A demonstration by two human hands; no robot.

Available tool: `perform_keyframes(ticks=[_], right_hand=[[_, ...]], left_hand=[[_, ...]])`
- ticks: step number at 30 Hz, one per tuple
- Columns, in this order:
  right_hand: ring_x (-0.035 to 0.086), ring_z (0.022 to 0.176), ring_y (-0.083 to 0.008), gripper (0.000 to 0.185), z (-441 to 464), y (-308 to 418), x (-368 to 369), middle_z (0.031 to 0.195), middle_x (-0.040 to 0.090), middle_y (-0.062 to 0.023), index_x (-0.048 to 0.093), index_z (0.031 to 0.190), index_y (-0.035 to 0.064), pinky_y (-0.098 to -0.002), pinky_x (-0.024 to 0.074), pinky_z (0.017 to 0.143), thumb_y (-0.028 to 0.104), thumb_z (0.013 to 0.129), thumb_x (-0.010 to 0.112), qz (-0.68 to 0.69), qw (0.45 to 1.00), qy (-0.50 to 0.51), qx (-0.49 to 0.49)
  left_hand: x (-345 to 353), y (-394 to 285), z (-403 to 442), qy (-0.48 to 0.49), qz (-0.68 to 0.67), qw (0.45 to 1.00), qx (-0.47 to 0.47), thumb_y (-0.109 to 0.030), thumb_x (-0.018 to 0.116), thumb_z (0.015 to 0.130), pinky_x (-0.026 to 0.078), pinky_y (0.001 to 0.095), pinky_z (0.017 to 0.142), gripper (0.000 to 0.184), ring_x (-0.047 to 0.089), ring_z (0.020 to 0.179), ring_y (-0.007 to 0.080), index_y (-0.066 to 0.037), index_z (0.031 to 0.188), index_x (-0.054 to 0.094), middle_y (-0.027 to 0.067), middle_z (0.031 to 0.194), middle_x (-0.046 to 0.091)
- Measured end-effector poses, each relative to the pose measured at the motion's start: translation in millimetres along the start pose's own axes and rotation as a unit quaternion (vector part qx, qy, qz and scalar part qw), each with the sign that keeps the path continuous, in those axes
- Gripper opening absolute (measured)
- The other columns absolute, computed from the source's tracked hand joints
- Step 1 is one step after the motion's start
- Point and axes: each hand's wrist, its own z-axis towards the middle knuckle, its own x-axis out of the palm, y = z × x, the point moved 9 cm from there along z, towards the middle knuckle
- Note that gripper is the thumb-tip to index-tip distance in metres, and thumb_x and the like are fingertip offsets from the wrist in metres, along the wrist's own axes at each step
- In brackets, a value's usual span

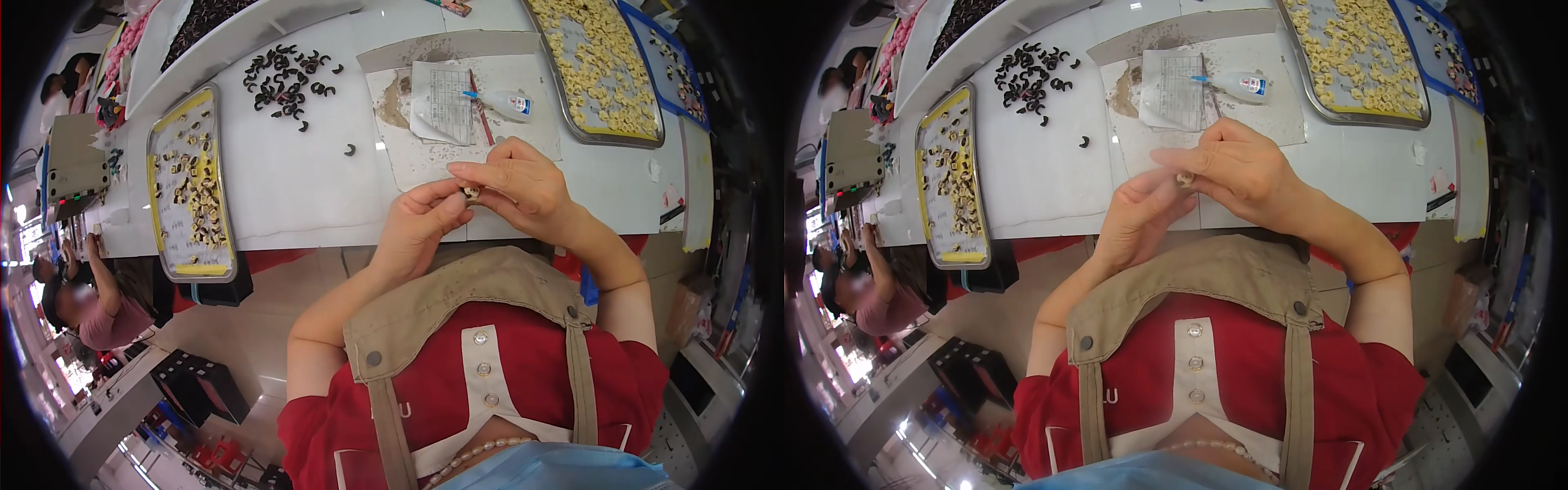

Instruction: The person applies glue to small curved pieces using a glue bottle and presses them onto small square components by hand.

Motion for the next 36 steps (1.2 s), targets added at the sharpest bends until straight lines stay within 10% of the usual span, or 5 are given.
perform_keyframes(ticks=[21,36], right_hand=[[0.056,0.079,-0.0234,0.025,-24,11,-29,0.088,0.060,-0.0071,0.062,0.084,0.0020,-0.0319,0.0468,0.068,0.003,0.061,0.072,0.165,0.985,0.025,-0.033],[0.056,0.071,-0.0207,0.038,-13,3,-14,0.088,0.058,-0.0089,0.056,0.098,0.0027,-0.0297,0.0467,0.064,0.003,0.064,0.073,0.168,0.984,-0.052,0.001]], left_hand=[[53,-5,-2,0.200,0.184,0.962,0.007,-0.001,0.065,0.077,0.049,0.0239,0.076,0.024,0.059,0.087,0.0117,0.003,0.100,0.058,0.0086,0.096,0.062],[34,5,-2,0.127,-0.027,0.991,-0.018,-0.023,0.060,0.084,0.040,0.0347,0.092,0.033,0.052,0.105,0.0204,0.000,0.106,0.056,0.0087,0.107,0.057]])
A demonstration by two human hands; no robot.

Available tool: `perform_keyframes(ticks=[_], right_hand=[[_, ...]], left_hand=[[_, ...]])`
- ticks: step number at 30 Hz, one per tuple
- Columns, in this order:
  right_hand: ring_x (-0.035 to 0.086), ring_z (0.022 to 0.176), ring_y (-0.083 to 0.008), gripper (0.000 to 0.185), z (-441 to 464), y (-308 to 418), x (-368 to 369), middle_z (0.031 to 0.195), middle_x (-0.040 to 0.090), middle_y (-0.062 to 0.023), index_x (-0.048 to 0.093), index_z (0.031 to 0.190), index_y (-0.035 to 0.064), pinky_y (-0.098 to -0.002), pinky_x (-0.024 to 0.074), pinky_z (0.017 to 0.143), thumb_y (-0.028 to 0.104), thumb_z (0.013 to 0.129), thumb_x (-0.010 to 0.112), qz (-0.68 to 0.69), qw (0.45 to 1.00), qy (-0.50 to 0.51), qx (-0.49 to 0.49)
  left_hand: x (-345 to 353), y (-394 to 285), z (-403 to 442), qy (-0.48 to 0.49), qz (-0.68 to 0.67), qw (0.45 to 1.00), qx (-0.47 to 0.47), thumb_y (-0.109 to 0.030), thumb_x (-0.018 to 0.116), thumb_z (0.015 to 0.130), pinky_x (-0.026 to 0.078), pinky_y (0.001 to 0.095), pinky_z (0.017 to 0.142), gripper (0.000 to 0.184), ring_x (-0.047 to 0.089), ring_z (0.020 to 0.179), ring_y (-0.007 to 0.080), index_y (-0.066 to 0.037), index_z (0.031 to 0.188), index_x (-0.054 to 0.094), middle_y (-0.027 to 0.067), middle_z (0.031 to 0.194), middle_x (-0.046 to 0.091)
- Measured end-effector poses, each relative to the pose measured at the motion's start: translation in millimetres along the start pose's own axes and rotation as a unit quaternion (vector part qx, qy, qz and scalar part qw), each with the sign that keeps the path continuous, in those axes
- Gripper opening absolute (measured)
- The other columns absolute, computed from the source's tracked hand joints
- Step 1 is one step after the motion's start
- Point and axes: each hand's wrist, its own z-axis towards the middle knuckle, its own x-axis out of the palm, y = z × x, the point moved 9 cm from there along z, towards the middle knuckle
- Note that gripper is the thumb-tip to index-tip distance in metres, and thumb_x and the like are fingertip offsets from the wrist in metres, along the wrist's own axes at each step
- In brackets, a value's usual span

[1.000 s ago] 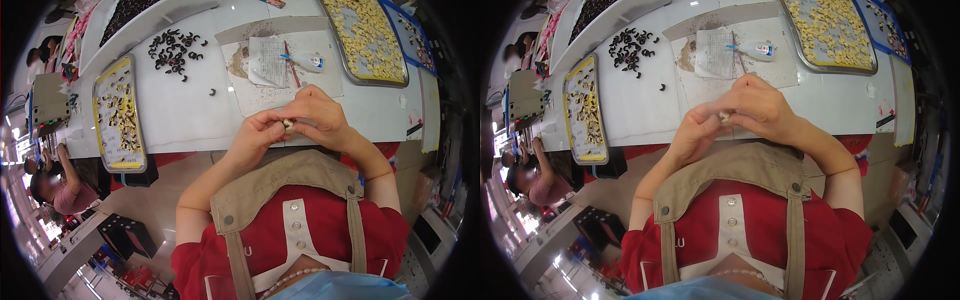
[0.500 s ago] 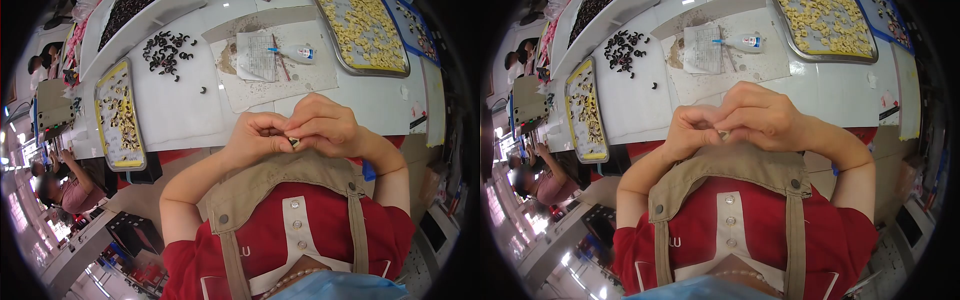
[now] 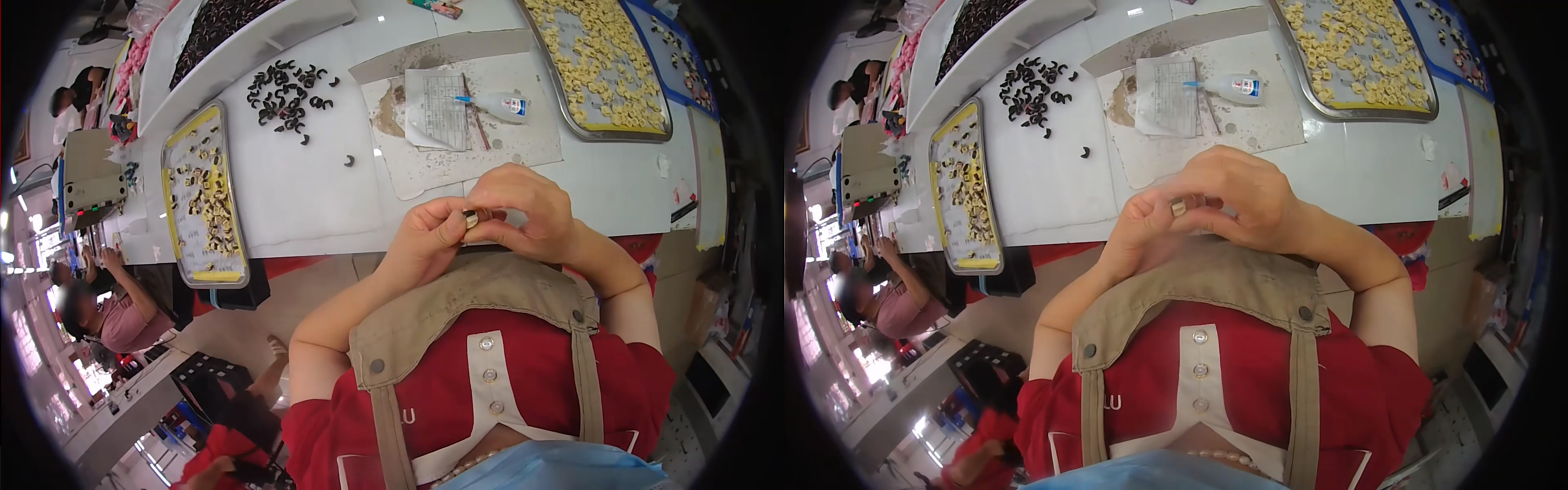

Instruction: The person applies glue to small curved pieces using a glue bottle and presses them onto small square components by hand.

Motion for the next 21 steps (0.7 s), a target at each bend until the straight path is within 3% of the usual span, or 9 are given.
perform_keyframes(ticks=[2,5,8,15,21], right_hand=[[0.059,0.076,-0.0235,0.048,2,0,8,0.091,0.059,-0.0120,0.051,0.105,0.0028,-0.0329,0.0483,0.069,0.003,0.064,0.075,-0.001,0.999,0.042,-0.019],[0.060,0.075,-0.0215,0.047,2,-4,15,0.089,0.060,-0.0112,0.050,0.105,0.0019,-0.0301,0.0495,0.066,-0.002,0.063,0.073,-0.037,0.998,0.041,0.001],[0.057,0.065,-0.0148,0.039,5,-3,15,0.079,0.057,-0.0062,0.054,0.102,0.0033,-0.0235,0.0466,0.052,-0.004,0.066,0.067,-0.033,0.999,0.008,-0.007],[0.060,0.070,-0.0177,0.046,8,0,17,0.086,0.060,-0.0105,0.048,0.104,0.0006,-0.0261,0.0492,0.061,-0.005,0.063,0.069,-0.031,0.998,0.062,0.006],[0.060,0.072,-0.0180,0.049,2,-7,16,0.085,0.060,-0.0113,0.045,0.106,0.0001,-0.0273,0.0499,0.064,-0.006,0.063,0.067,-0.038,0.999,0.035,0.007]], left_hand=[[-1,3,0,0.004,-0.057,0.998,0.000,-0.026,0.059,0.084,0.037,0.0368,0.094,0.033,0.050,0.108,0.0216,-0.001,0.106,0.057,0.0083,0.107,0.057],[-2,6,-1,0.025,-0.122,0.992,0.010,-0.028,0.058,0.085,0.036,0.0390,0.096,0.033,0.049,0.110,0.0229,-0.002,0.105,0.057,0.0075,0.107,0.058],[-6,6,-2,0.020,-0.130,0.991,-0.002,-0.029,0.058,0.085,0.035,0.0396,0.097,0.034,0.049,0.110,0.0232,-0.003,0.105,0.057,0.0070,0.108,0.058],[-7,0,-11,0.021,-0.045,0.998,-0.040,-0.028,0.059,0.084,0.035,0.0389,0.097,0.032,0.048,0.112,0.0229,-0.003,0.104,0.058,0.0057,0.107,0.058],[-10,8,-7,-0.005,-0.134,0.991,-0.022,-0.028,0.059,0.084,0.035,0.0400,0.097,0.031,0.046,0.114,0.0219,-0.003,0.102,0.058,0.0055,0.110,0.057]])
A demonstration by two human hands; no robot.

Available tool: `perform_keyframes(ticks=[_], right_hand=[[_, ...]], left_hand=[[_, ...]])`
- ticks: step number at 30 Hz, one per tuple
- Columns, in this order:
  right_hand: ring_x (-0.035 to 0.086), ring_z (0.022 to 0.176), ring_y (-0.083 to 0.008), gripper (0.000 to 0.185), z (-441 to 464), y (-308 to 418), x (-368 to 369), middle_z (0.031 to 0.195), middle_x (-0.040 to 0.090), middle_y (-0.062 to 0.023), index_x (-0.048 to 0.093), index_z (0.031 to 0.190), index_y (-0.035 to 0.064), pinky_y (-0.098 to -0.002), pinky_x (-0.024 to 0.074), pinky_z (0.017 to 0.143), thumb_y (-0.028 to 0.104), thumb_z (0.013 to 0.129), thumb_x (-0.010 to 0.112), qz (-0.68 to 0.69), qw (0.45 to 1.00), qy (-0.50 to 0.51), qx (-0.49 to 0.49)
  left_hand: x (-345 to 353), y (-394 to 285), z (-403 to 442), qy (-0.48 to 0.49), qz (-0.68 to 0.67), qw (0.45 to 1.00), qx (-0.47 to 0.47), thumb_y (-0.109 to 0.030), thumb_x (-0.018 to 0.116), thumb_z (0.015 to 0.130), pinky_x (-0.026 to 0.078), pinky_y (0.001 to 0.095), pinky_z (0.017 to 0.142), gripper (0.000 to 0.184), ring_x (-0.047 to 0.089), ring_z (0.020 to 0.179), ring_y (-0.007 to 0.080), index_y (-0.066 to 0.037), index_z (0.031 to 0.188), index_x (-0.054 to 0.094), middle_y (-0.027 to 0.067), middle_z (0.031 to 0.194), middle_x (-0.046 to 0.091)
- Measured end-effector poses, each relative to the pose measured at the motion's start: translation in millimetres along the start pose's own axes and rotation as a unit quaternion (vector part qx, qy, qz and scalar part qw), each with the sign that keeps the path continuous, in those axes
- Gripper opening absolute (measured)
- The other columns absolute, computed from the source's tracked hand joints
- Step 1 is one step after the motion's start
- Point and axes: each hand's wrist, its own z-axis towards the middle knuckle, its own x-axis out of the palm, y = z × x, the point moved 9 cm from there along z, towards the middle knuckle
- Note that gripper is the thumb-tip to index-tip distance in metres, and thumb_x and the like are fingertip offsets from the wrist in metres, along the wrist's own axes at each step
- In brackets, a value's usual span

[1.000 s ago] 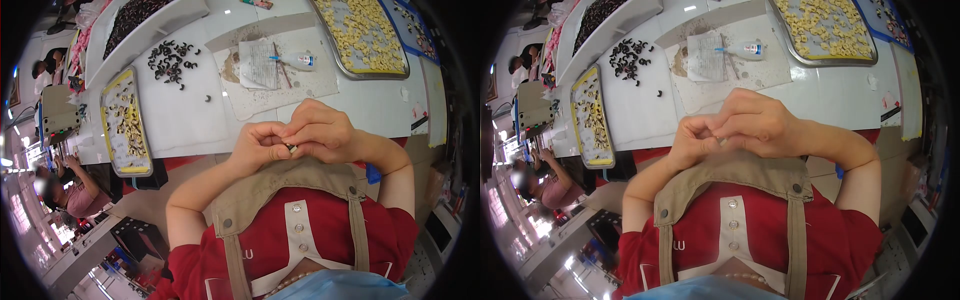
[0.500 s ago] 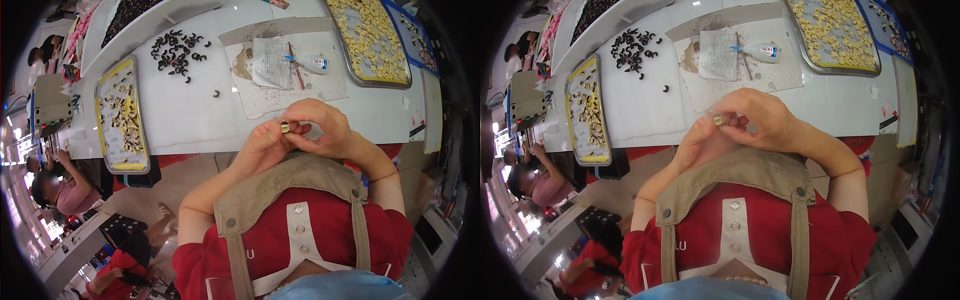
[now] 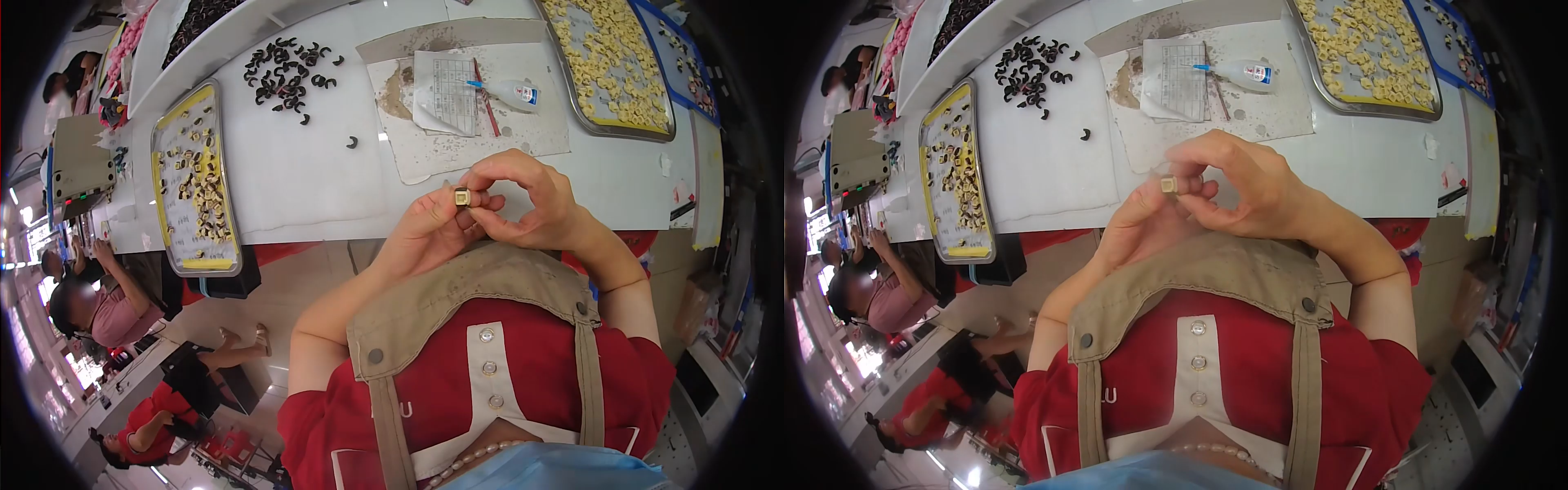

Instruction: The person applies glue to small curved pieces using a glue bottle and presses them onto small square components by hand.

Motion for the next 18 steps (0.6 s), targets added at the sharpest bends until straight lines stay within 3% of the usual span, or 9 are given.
perform_keyframes(ticks=[8,12,15,18], right_hand=[[0.056,0.064,-0.0128,0.050,-3,-1,-7,0.077,0.056,-0.0053,0.047,0.108,0.0032,-0.0228,0.0474,0.055,-0.007,0.063,0.065,0.016,0.999,-0.049,0.002],[0.057,0.066,-0.0135,0.050,-3,0,-10,0.078,0.057,-0.0061,0.046,0.110,0.0029,-0.0243,0.0483,0.058,-0.007,0.064,0.065,-0.007,0.998,-0.050,0.027],[0.058,0.071,-0.0151,0.052,-1,-6,-5,0.084,0.057,-0.0083,0.044,0.111,0.0020,-0.0269,0.0497,0.064,-0.006,0.065,0.066,0.021,0.998,-0.044,0.040],[0.059,0.077,-0.0180,0.055,-1,-10,2,0.091,0.057,-0.0115,0.041,0.113,0.0000,-0.0298,0.0506,0.070,-0.006,0.065,0.067,0.040,0.998,-0.031,0.033]], left_hand=[[5,4,3,-0.004,0.015,1.000,-0.007,-0.029,0.059,0.084,0.036,0.0394,0.097,0.033,0.046,0.115,0.0214,-0.002,0.103,0.057,0.0056,0.112,0.055],[8,3,2,-0.026,0.003,1.000,-0.010,-0.028,0.059,0.084,0.036,0.0354,0.096,0.033,0.048,0.111,0.0202,-0.002,0.103,0.057,0.0090,0.112,0.055],[9,-1,7,0.040,0.039,0.998,0.029,-0.029,0.059,0.084,0.036,0.0325,0.095,0.033,0.050,0.106,0.0177,-0.001,0.102,0.057,0.0114,0.111,0.056],[6,-8,4,0.070,0.014,0.996,0.055,-0.025,0.056,0.087,0.037,0.0371,0.094,0.030,0.052,0.105,0.0196,-0.001,0.105,0.056,0.0106,0.112,0.056]])
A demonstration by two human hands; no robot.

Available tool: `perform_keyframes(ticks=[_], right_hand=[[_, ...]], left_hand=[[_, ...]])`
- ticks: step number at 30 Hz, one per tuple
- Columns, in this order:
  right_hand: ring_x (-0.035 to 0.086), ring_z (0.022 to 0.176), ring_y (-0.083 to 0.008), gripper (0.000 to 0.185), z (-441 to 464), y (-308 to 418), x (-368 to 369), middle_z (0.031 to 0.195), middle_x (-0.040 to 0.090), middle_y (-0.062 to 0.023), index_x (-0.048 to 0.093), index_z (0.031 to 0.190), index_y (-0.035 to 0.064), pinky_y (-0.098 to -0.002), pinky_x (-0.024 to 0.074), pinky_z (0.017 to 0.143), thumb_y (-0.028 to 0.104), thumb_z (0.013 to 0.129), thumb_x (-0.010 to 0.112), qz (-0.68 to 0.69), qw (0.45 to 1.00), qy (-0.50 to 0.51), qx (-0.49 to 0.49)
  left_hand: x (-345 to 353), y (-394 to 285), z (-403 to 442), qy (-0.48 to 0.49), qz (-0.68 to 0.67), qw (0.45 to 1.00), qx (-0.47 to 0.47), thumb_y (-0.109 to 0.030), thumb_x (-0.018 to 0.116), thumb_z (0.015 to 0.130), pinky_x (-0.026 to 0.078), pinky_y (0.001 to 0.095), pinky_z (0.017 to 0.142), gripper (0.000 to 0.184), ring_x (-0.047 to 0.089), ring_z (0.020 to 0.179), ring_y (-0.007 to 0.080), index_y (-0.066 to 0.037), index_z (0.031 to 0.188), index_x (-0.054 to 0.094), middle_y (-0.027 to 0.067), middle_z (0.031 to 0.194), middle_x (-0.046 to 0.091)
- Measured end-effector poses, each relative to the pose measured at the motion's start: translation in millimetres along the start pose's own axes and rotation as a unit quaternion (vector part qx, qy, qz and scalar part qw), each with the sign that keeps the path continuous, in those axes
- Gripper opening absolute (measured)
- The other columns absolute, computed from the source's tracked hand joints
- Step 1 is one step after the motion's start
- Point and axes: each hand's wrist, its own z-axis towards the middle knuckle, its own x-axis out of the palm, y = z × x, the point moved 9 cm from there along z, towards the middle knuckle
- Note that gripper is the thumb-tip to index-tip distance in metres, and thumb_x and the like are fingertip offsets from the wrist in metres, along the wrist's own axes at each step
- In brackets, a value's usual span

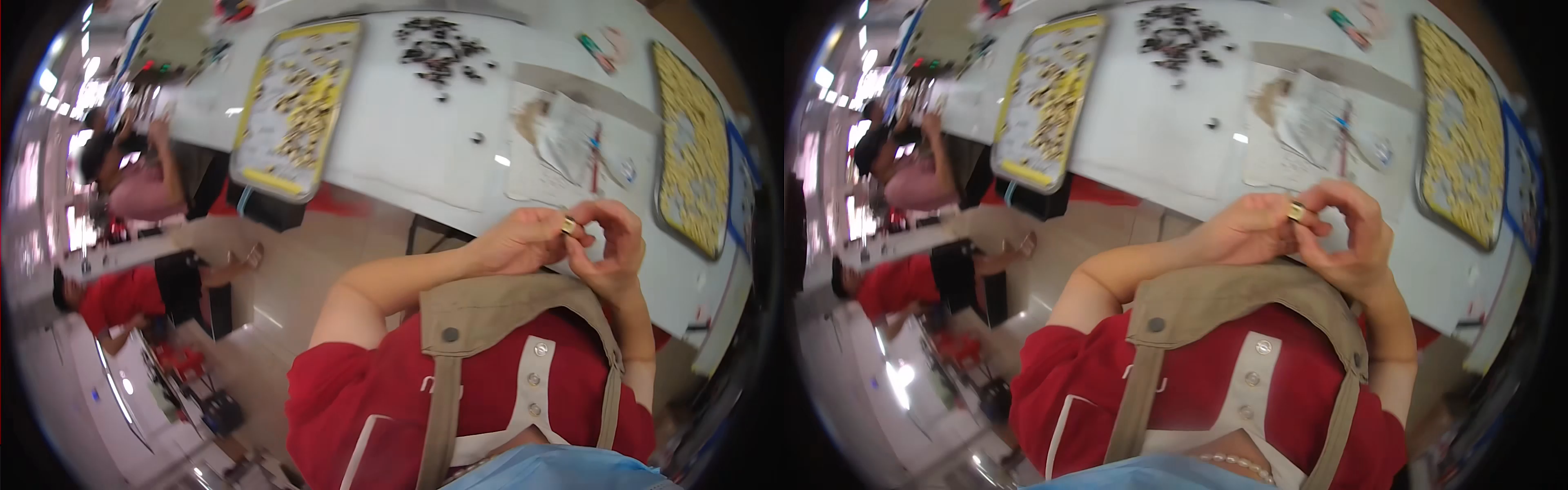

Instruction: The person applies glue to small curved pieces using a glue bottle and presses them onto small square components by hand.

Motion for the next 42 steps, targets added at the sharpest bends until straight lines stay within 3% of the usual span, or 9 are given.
perform_keyframes(ticks=[5,7,9,13,16,19,21,33,42], right_hand=[[0.057,0.084,-0.0184,0.055,7,3,16,0.097,0.055,-0.0123,0.041,0.113,-0.0013,-0.0312,0.0474,0.078,-0.006,0.065,0.067,0.004,1.000,0.021,0.011],[0.055,0.090,-0.0185,0.053,23,-1,29,0.102,0.054,-0.0124,0.042,0.113,-0.0012,-0.0318,0.0445,0.082,-0.006,0.066,0.067,0.000,0.999,0.035,0.020],[0.052,0.096,-0.0186,0.051,26,-3,22,0.107,0.052,-0.0123,0.043,0.114,-0.0009,-0.0321,0.0412,0.086,-0.005,0.068,0.066,-0.044,0.997,0.038,0.054],[0.050,0.099,-0.0182,0.040,18,-29,10,0.108,0.051,-0.0105,0.047,0.111,-0.0007,-0.0305,0.0401,0.085,-0.004,0.073,0.060,-0.009,0.991,0.023,0.129],[0.050,0.096,-0.0168,0.036,14,-33,11,0.106,0.051,-0.0096,0.048,0.111,-0.0006,-0.0282,0.0402,0.083,-0.003,0.076,0.057,0.010,0.991,0.014,0.131],[0.050,0.092,-0.0152,0.033,8,-47,15,0.104,0.051,-0.0081,0.048,0.111,-0.0009,-0.0262,0.0398,0.082,-0.001,0.079,0.056,0.031,0.989,0.013,0.143],[0.050,0.090,-0.0138,0.031,13,-52,22,0.102,0.051,-0.0073,0.047,0.110,-0.0010,-0.0248,0.0396,0.081,-0.001,0.081,0.056,0.046,0.989,0.019,0.142],[0.049,0.076,-0.0088,0.019,-5,-70,31,0.087,0.053,-0.0031,0.054,0.103,-0.0002,-0.0213,0.0404,0.070,0.004,0.084,0.055,0.018,0.992,0.037,0.119],[0.047,0.075,-0.0062,0.018,-2,-95,27,0.085,0.051,0.0001,0.053,0.101,0.0011,-0.0195,0.0394,0.066,0.007,0.085,0.055,0.097,0.984,0.010,0.147]], left_hand=[[-4,-33,-20,-0.084,0.101,0.989,0.064,-0.023,0.056,0.087,0.041,0.0341,0.090,0.027,0.055,0.100,0.0186,0.000,0.100,0.058,0.0070,0.105,0.058],[-22,-93,-55,-0.177,0.332,0.905,0.200,-0.019,0.055,0.088,0.041,0.0288,0.087,0.020,0.054,0.093,0.0121,-0.001,0.096,0.059,0.0042,0.097,0.060],[-40,-158,-121,-0.352,0.476,0.744,0.311,-0.014,0.055,0.087,0.041,0.0261,0.081,0.014,0.053,0.087,0.0079,-0.003,0.094,0.060,0.0034,0.091,0.061],[-34,-241,-242,-0.536,0.669,0.282,0.432,-0.011,0.062,0.074,0.041,0.0340,0.081,0.021,0.056,0.091,0.0230,-0.003,0.094,0.059,0.0110,0.094,0.059],[-48,-257,-282,-0.585,0.696,0.116,0.399,-0.013,0.064,0.070,0.038,0.0394,0.080,0.025,0.054,0.092,0.0278,-0.004,0.093,0.058,0.0119,0.094,0.059],[-20,-241,-276,-0.581,0.672,0.135,0.439,-0.014,0.067,0.066,0.039,0.0388,0.070,0.015,0.056,0.075,0.0286,-0.006,0.074,0.058,0.0090,0.079,0.060],[-28,-231,-251,-0.526,0.651,0.279,0.471,-0.013,0.067,0.069,0.041,0.0360,0.067,0.014,0.056,0.069,0.0291,-0.003,0.066,0.057,0.0115,0.066,0.057],[-10,-111,-202,-0.360,0.553,0.621,0.423,-0.010,0.048,0.089,0.043,0.0246,0.061,0.016,0.056,0.065,0.0115,0.000,0.077,0.049,0.0061,0.067,0.055],[-22,-84,-221,-0.350,0.605,0.612,0.370,-0.019,0.045,0.092,0.039,0.0258,0.048,0.032,0.049,0.050,0.0111,-0.001,0.065,0.044,0.0037,0.057,0.049]])
